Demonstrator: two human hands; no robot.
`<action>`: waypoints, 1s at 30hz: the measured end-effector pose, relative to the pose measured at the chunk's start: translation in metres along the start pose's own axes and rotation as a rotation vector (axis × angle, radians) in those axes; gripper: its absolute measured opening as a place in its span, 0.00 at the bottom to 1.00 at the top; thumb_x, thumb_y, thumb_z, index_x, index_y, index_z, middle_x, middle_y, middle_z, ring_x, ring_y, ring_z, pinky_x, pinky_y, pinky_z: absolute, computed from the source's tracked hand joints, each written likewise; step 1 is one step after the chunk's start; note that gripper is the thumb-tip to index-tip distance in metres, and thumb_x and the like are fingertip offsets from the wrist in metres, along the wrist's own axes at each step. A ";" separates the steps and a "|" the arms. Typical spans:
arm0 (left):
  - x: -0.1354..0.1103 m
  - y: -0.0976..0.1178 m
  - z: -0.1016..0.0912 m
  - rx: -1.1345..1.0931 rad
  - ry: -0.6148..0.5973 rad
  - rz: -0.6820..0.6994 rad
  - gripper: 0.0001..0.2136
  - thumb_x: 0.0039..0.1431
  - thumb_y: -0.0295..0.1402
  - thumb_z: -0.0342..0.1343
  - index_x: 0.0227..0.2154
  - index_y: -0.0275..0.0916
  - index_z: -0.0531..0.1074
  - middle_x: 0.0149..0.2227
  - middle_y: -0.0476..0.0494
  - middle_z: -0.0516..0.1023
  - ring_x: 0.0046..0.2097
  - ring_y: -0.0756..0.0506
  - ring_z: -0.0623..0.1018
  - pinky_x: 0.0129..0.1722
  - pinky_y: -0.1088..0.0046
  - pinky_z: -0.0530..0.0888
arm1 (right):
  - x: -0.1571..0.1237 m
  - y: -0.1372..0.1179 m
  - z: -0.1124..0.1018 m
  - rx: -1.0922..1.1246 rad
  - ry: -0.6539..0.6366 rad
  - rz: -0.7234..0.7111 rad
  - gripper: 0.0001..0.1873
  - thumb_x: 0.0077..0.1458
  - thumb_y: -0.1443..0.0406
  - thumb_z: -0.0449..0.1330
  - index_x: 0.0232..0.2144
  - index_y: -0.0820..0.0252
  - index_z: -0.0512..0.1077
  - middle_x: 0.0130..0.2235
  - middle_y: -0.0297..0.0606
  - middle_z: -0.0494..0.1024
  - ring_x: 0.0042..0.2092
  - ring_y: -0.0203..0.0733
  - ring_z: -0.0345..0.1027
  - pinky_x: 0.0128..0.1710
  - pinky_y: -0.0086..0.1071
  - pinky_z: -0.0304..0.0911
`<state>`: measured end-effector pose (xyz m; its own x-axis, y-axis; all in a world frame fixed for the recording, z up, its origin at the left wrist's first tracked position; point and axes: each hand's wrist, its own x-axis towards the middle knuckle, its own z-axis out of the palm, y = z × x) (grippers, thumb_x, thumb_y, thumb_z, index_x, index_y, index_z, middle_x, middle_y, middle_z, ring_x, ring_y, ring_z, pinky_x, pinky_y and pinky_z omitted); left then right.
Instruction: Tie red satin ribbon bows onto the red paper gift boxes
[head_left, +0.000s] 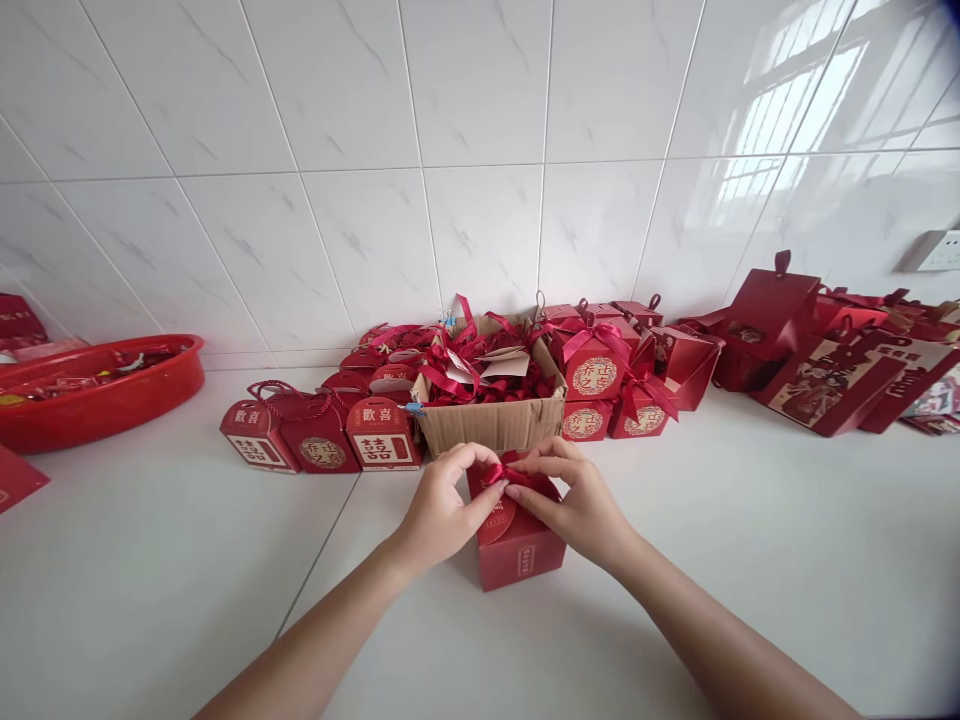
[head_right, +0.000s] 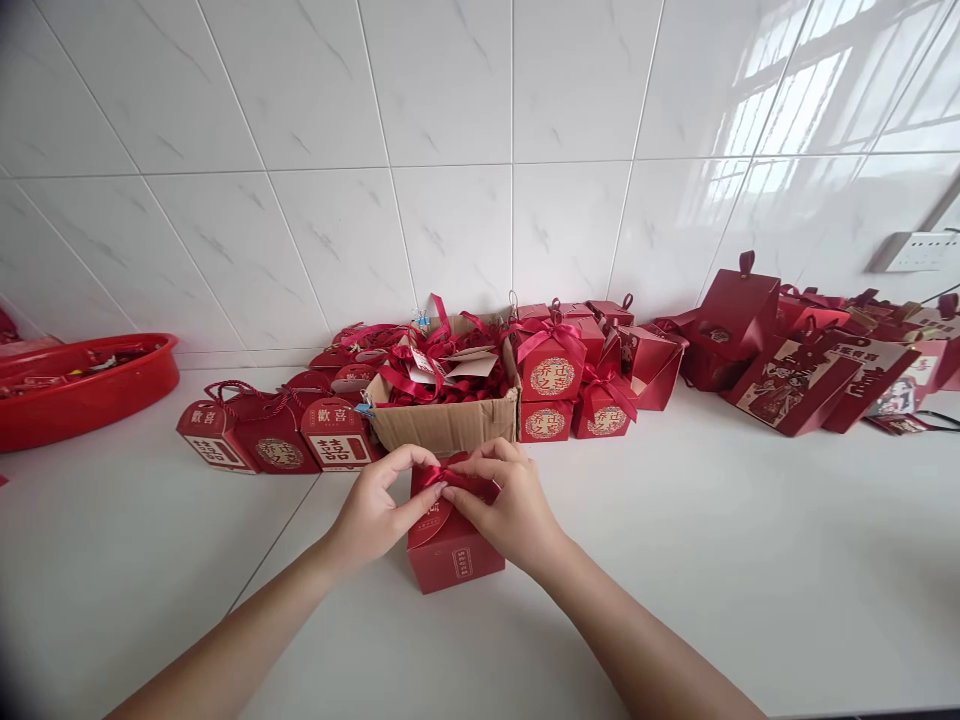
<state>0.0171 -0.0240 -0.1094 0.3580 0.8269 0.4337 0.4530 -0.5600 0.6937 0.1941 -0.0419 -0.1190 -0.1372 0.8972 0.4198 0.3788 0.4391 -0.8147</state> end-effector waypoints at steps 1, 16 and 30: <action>0.000 0.000 0.000 -0.016 0.000 -0.010 0.03 0.56 0.31 0.54 0.32 0.40 0.66 0.32 0.49 0.72 0.36 0.49 0.73 0.39 0.72 0.70 | 0.000 -0.001 0.000 -0.012 0.005 -0.020 0.09 0.50 0.63 0.63 0.36 0.55 0.77 0.36 0.38 0.73 0.39 0.43 0.67 0.43 0.40 0.62; 0.000 0.002 -0.002 0.136 0.044 0.079 0.02 0.57 0.32 0.54 0.31 0.39 0.67 0.32 0.47 0.73 0.36 0.47 0.71 0.41 0.68 0.68 | -0.001 -0.002 0.000 -0.058 -0.008 0.080 0.08 0.54 0.60 0.59 0.29 0.54 0.78 0.34 0.40 0.70 0.41 0.46 0.65 0.42 0.41 0.61; 0.004 0.003 -0.001 0.289 0.067 0.163 0.01 0.58 0.30 0.52 0.33 0.41 0.67 0.32 0.47 0.73 0.36 0.47 0.71 0.41 0.68 0.67 | 0.000 -0.001 0.004 0.178 -0.066 0.253 0.13 0.55 0.57 0.56 0.28 0.58 0.74 0.50 0.44 0.65 0.57 0.50 0.55 0.56 0.44 0.53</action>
<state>0.0191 -0.0225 -0.1047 0.3950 0.7212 0.5691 0.6100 -0.6691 0.4245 0.1899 -0.0426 -0.1199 -0.1199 0.9777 0.1726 0.2428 0.1974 -0.9498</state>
